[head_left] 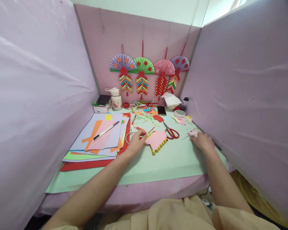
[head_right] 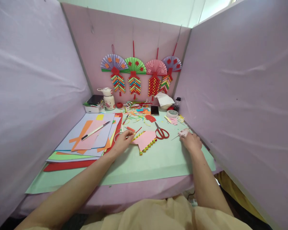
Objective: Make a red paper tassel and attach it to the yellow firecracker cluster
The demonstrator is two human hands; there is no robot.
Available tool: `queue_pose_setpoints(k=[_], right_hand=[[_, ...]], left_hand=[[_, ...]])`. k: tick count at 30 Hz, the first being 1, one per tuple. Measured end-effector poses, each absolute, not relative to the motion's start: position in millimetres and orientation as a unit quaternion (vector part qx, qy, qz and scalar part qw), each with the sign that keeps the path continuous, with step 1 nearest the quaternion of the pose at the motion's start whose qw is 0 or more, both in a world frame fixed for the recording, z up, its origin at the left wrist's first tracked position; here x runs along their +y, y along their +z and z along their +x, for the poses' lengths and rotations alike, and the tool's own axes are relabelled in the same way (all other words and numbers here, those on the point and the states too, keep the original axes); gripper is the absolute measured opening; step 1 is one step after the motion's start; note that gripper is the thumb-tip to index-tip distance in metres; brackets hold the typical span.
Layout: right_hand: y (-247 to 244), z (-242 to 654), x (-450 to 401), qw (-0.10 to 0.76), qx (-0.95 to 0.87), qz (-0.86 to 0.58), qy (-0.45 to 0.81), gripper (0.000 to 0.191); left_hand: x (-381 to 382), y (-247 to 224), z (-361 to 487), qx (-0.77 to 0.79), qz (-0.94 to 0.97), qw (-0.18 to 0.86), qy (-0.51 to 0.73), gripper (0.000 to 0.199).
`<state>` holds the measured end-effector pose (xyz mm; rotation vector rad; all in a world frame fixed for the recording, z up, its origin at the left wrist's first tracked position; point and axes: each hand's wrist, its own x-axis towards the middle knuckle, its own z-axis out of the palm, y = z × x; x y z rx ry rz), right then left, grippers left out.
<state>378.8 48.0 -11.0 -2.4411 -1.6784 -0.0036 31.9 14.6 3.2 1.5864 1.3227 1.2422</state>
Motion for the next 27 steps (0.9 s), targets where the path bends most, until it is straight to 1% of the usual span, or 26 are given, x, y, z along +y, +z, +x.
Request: queue_pose_setpoints(k=[3,5,7,9,11,13,15,18,21,24,27], right_hand=[[-24.4,391.0,47.1,0.081,-0.552,-0.830,-0.016,0.056],[-30.3,389.9,47.9,0.084,-0.554,-0.827,-0.033,0.054],[-33.5,387.7,48.0,0.086,-0.558,-0.825,-0.031,0.051],[-34.8,387.5,45.5,0.098,-0.554,-0.826,-0.019,0.052],[-34.6,390.5,39.8,0.138,-0.544,-0.827,-0.012,0.056],[-32.8,395.4,32.1,0.202,-0.543,-0.815,-0.002,0.058],[-29.1,400.3,23.9,0.271,-0.548,-0.791,0.020,0.057],[-21.3,402.3,12.2,0.372,-0.539,-0.751,0.085,0.056],[-12.8,393.2,0.3,0.468,-0.511,-0.700,0.171,0.056],[-5.3,373.0,-12.5,0.511,-0.481,-0.659,0.271,0.045],[0.0,345.4,-24.7,0.511,-0.477,-0.628,0.342,0.038]], left_hand=[[27.9,18.1,53.7,0.529,0.647,0.354,0.420,0.003],[37.8,26.1,74.0,0.550,0.668,0.345,0.364,0.005],[45.8,29.2,94.4,0.581,0.682,0.315,0.313,0.004],[51.3,27.2,111.0,0.603,0.677,0.297,0.299,0.005],[55.5,21.6,122.7,0.614,0.673,0.289,0.294,0.006],[60.0,15.0,130.9,0.613,0.678,0.288,0.284,0.007],[65.5,10.0,138.0,0.596,0.695,0.297,0.271,0.007],[72.7,8.3,146.9,0.542,0.735,0.316,0.257,0.007],[75.0,15.5,144.8,0.495,0.763,0.316,0.270,0.005],[71.5,25.9,121.2,0.463,0.773,0.286,0.327,0.012],[62.8,27.8,82.7,0.466,0.764,0.257,0.364,0.010]])
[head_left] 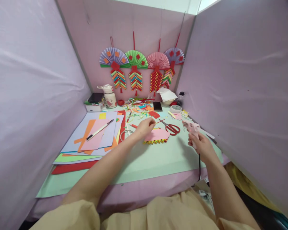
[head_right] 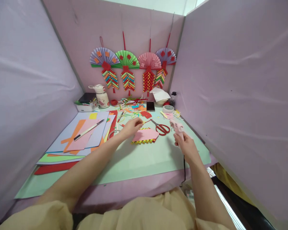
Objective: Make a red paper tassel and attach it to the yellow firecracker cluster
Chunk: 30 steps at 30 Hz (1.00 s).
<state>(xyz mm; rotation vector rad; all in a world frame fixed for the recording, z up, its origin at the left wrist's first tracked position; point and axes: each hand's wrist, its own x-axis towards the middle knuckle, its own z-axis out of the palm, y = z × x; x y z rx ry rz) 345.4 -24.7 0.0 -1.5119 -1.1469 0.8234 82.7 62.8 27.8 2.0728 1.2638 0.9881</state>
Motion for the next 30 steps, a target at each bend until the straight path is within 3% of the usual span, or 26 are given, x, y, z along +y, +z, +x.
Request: queue_pose_setpoints(k=[7,13,19,30], right_hand=[[1.7,283.8,-30.7,0.416,-0.535,-0.534,0.506,0.042],[-3.2,261.8,-15.2,0.357,-0.598,-0.568,0.438,0.042],[9.5,250.5,-14.1,0.292,-0.661,-0.614,0.317,0.045],[20.6,238.6,-14.3,0.228,-0.687,-0.615,0.313,0.048]], left_hand=[[38.9,-2.4,40.8,0.515,0.711,0.284,0.386,0.009],[39.2,-6.2,38.5,0.531,0.665,0.284,0.442,0.007],[43.2,-10.8,29.7,0.563,0.659,0.267,0.421,0.012],[43.4,-13.6,30.5,0.571,0.672,0.245,0.403,0.013]])
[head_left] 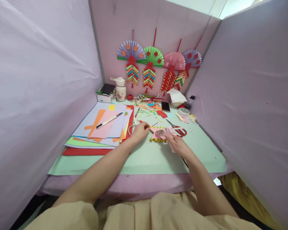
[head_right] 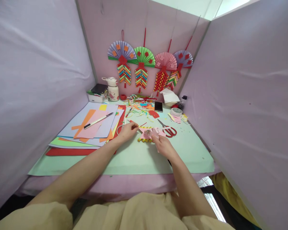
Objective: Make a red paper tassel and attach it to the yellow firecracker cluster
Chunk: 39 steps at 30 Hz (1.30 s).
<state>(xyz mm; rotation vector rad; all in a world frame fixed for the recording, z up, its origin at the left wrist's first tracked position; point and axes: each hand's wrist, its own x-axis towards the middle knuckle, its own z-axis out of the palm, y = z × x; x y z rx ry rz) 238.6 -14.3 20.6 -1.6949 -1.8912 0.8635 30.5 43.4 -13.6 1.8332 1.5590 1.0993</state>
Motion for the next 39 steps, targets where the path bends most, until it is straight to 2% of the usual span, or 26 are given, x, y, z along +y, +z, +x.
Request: queue_pose_setpoints(k=[23,26,31,33,36,39], right_hand=[[14.7,250.4,-7.9,0.203,-0.702,-0.623,0.279,0.048],[22.3,250.8,0.3,0.160,-0.720,-0.621,0.265,0.049],[57.9,239.4,16.1,-0.002,-0.788,-0.596,0.154,0.054],[72.4,232.7,17.0,-0.039,-0.783,-0.612,0.104,0.059],[83.7,230.3,12.2,-0.025,-0.756,-0.651,0.065,0.067],[77.3,246.6,6.6,0.023,-0.730,-0.681,0.051,0.063]], left_hand=[[42.6,-12.7,29.5,0.578,0.691,0.220,0.375,0.012],[45.0,-16.2,28.9,0.570,0.693,0.221,0.382,0.012],[45.5,-16.8,28.3,0.567,0.695,0.221,0.383,0.013],[44.4,-14.6,28.1,0.571,0.697,0.216,0.376,0.012],[42.5,-11.6,27.8,0.578,0.696,0.215,0.368,0.012],[41.7,-12.1,27.5,0.573,0.697,0.212,0.376,0.012]])
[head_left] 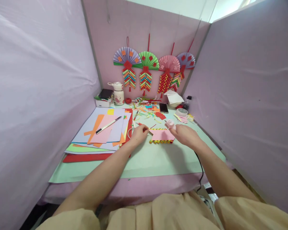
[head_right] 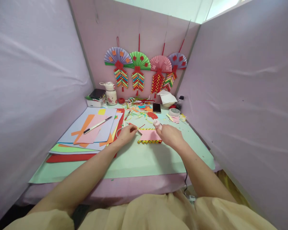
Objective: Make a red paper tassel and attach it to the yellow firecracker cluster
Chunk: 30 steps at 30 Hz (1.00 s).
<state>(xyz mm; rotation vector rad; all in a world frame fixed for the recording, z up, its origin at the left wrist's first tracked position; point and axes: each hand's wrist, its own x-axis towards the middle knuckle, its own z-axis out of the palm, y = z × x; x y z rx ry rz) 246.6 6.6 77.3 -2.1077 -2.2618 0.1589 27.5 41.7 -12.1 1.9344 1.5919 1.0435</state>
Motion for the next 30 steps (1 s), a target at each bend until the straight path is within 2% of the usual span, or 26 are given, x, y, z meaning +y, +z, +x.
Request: queue_pose_setpoints(k=[3,6,14,22,25,28,30], right_hand=[[55.9,281.5,4.9,0.058,-0.688,-0.723,0.011,0.056],[28.1,322.9,4.7,0.045,-0.637,-0.768,-0.041,0.047],[-22.7,373.8,-1.7,0.049,-0.564,-0.819,-0.093,0.051],[-30.5,370.8,-5.3,0.059,-0.555,-0.828,-0.053,0.061],[-25.0,367.8,-10.2,0.065,-0.548,-0.830,-0.088,0.064],[-11.2,352.6,-11.2,0.118,-0.558,-0.812,-0.123,0.061],[-1.8,332.7,-7.6,0.174,-0.607,-0.766,-0.121,0.048]], left_hand=[[42.8,-16.3,27.5,0.556,0.708,0.212,0.380,0.011],[44.6,-20.8,27.6,0.536,0.729,0.209,0.371,0.012],[45.3,-19.0,23.4,0.518,0.779,0.146,0.321,0.013],[42.9,-15.7,22.9,0.523,0.794,0.121,0.285,0.016],[43.2,-16.1,23.6,0.524,0.795,0.122,0.280,0.015],[43.6,-17.0,23.8,0.520,0.797,0.123,0.281,0.014],[43.9,-17.5,23.7,0.518,0.798,0.122,0.281,0.013]])
